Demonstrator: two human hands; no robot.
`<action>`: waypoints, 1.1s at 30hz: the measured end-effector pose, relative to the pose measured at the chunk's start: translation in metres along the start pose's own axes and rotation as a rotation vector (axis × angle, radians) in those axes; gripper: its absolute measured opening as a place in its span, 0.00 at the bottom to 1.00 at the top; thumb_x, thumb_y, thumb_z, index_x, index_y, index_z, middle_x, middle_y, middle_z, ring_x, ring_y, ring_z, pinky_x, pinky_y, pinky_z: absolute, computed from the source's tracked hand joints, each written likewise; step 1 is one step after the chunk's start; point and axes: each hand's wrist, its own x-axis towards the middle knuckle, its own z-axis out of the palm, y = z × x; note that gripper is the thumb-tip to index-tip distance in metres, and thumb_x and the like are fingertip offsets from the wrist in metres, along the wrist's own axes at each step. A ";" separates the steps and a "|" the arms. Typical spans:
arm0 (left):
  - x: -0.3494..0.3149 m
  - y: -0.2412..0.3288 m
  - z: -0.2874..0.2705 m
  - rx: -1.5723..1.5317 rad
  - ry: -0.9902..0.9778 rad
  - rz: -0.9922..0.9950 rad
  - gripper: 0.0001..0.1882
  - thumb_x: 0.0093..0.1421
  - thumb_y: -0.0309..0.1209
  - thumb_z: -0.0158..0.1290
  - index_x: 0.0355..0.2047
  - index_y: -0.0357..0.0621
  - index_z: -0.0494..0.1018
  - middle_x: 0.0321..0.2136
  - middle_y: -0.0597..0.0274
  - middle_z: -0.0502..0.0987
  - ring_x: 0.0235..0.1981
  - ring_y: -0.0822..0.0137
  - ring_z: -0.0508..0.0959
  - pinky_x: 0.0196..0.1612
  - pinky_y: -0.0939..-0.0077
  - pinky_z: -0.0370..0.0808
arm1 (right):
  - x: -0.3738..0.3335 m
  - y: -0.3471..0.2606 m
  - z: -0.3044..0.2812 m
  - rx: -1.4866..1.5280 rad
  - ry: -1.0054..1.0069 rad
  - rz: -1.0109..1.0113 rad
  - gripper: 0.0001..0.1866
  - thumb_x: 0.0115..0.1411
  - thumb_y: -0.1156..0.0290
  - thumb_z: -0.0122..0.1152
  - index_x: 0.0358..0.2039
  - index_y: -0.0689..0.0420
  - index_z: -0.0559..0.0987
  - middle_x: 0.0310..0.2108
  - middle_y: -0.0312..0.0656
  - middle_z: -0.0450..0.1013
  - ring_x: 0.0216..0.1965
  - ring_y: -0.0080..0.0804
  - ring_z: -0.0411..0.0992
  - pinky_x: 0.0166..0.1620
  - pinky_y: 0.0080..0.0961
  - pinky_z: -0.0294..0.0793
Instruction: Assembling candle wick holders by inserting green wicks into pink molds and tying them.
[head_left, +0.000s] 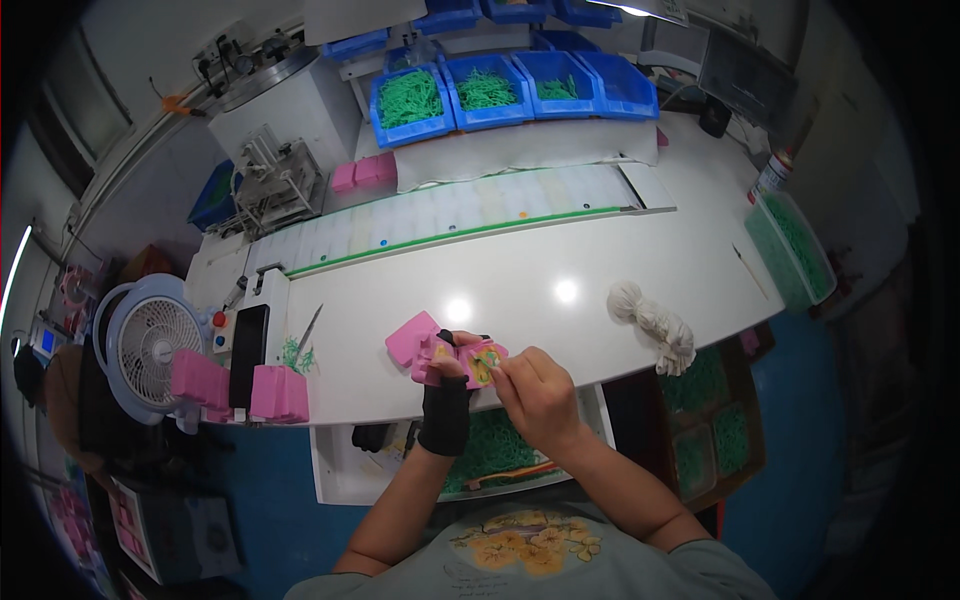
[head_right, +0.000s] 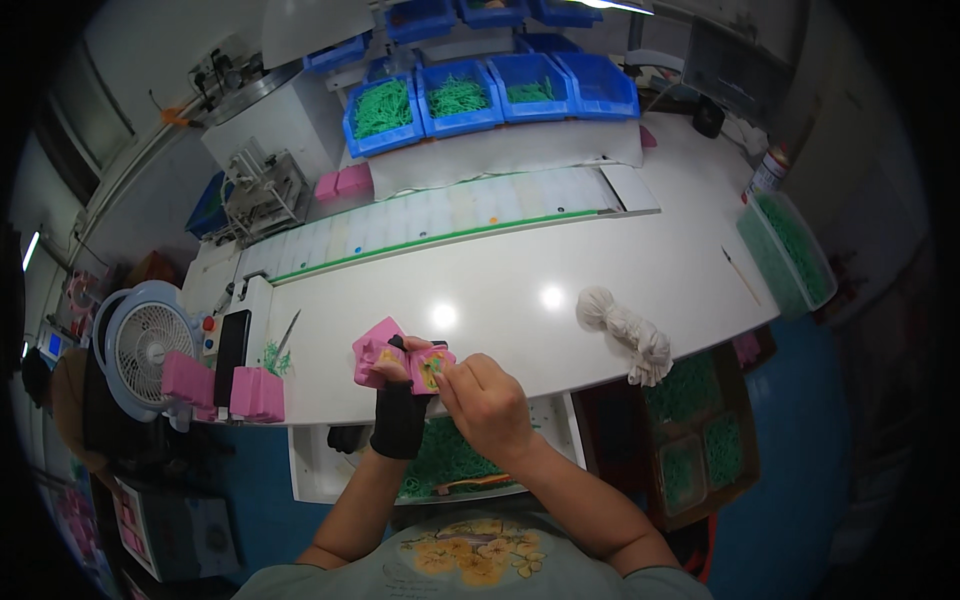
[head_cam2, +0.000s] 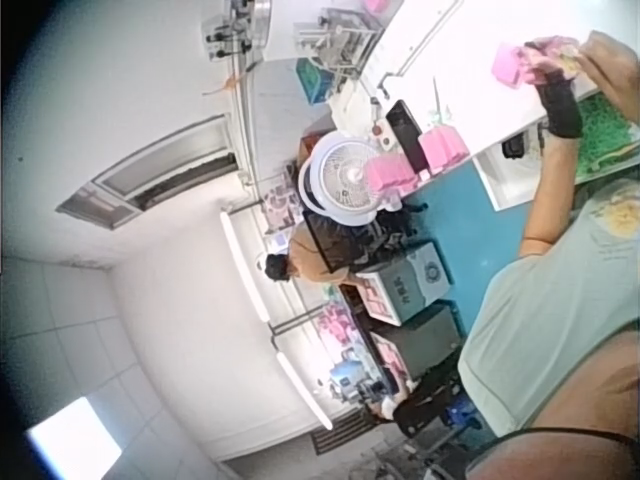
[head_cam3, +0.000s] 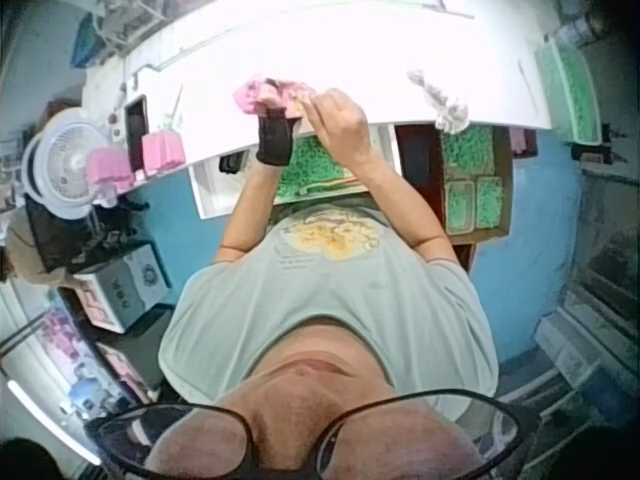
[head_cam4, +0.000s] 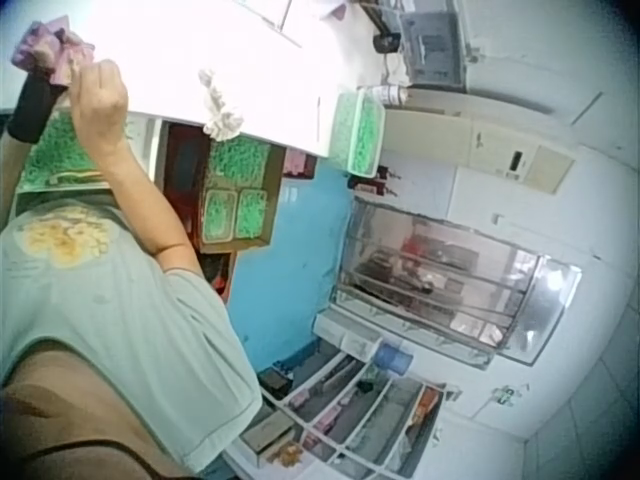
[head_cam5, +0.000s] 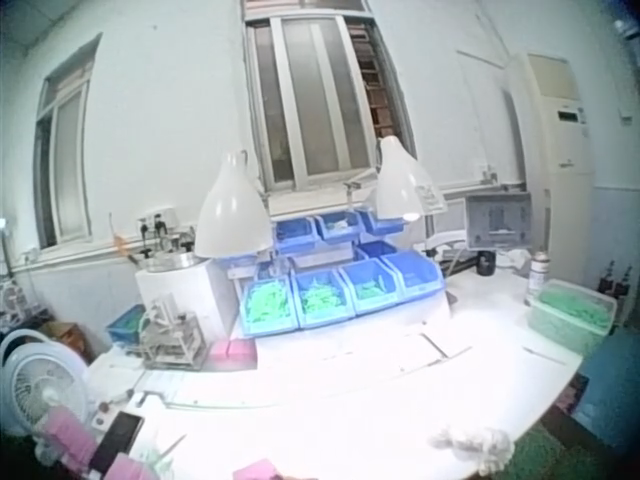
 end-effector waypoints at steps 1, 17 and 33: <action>0.000 0.000 -0.001 0.049 -0.004 0.015 0.40 0.58 0.70 0.39 0.41 0.39 0.67 0.37 0.59 0.72 0.39 0.68 0.75 0.44 0.72 0.74 | 0.001 0.001 0.000 0.000 0.000 -0.001 0.05 0.57 0.78 0.61 0.26 0.60 0.73 0.22 0.43 0.65 0.24 0.41 0.68 0.26 0.35 0.68; 0.005 0.007 -0.007 -0.050 0.005 -0.128 0.36 0.63 0.66 0.38 0.43 0.41 0.67 0.38 0.58 0.74 0.37 0.70 0.75 0.38 0.77 0.74 | 0.000 -0.002 0.003 0.191 0.187 0.162 0.08 0.64 0.73 0.56 0.28 0.62 0.73 0.20 0.41 0.67 0.18 0.30 0.64 0.23 0.27 0.64; -0.015 0.043 -0.017 1.176 -0.091 0.553 0.42 0.40 0.49 0.70 0.51 0.38 0.69 0.45 0.49 0.73 0.49 0.52 0.73 0.51 0.60 0.71 | -0.014 0.014 -0.010 0.850 0.112 0.768 0.13 0.70 0.66 0.50 0.31 0.62 0.74 0.20 0.30 0.65 0.21 0.12 0.58 0.24 0.13 0.58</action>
